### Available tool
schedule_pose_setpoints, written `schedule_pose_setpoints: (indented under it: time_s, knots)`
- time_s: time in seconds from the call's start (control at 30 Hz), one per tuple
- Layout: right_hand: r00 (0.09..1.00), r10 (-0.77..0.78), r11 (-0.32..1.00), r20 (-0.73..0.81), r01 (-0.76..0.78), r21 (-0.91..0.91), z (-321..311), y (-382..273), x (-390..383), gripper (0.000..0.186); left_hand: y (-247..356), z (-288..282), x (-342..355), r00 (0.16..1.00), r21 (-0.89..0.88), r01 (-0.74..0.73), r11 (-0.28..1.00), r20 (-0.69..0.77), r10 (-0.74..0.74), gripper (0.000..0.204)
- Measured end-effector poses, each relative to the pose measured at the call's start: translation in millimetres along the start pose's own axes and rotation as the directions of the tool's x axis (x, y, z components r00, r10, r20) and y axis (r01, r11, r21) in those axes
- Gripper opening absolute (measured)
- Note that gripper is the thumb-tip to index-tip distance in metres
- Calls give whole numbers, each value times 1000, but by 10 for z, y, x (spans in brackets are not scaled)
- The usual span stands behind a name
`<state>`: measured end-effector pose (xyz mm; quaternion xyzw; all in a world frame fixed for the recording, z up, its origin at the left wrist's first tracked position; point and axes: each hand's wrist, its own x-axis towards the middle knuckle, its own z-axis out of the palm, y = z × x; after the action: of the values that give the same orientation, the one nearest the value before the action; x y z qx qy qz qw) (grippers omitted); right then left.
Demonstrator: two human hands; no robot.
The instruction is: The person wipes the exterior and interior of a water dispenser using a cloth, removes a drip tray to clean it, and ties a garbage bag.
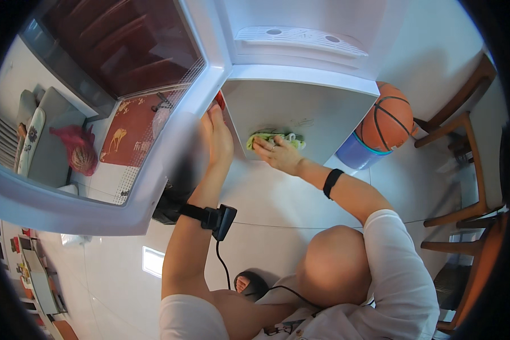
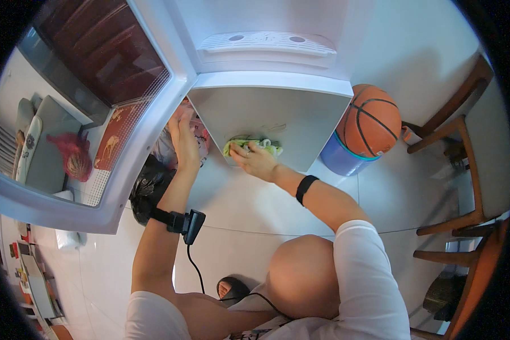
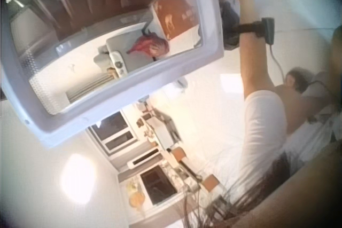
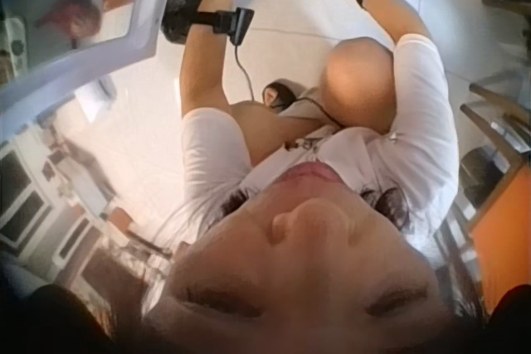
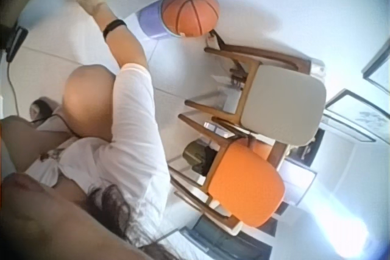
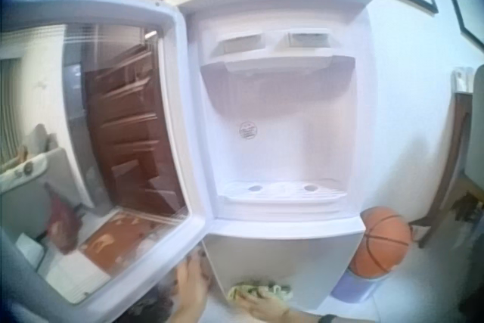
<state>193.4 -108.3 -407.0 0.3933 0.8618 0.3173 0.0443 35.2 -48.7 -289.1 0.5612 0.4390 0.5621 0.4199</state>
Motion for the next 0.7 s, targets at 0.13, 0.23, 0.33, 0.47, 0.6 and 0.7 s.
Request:
schedule_pose_setpoints:
  time_s: [0.13, 0.23, 0.33, 0.47, 0.6, 0.7]
  knots:
    - [882, 248, 969, -402, -236, 80, -447, 328, 323, 36, -183, -106, 129, 998, -25, -30, 999, -61, 29, 45]
    - [662, 415, 886, -624, -450, 112, -830, 614, 497, 37, -256, -61, 186, 996, -6, -73, 997, -48, 73, 43]
    - [695, 375, 899, -613, -434, 58, -720, 476, 516, 38, -315, -48, 207, 997, -28, -33, 999, -67, 31, 43]
    - [926, 220, 975, -306, -212, 61, -274, 111, 329, 33, -292, -47, 218, 993, -278, 11, 960, 117, 23, 46]
    - [977, 93, 989, -191, -69, 131, 260, -184, 45, 33, -151, 34, 216, 991, -350, 19, 937, 128, 28, 43]
    - [991, -127, 991, 44, 126, 33, 535, -243, -258, 35, -6, 1, 150, 986, -295, 157, 943, 109, -130, 45]
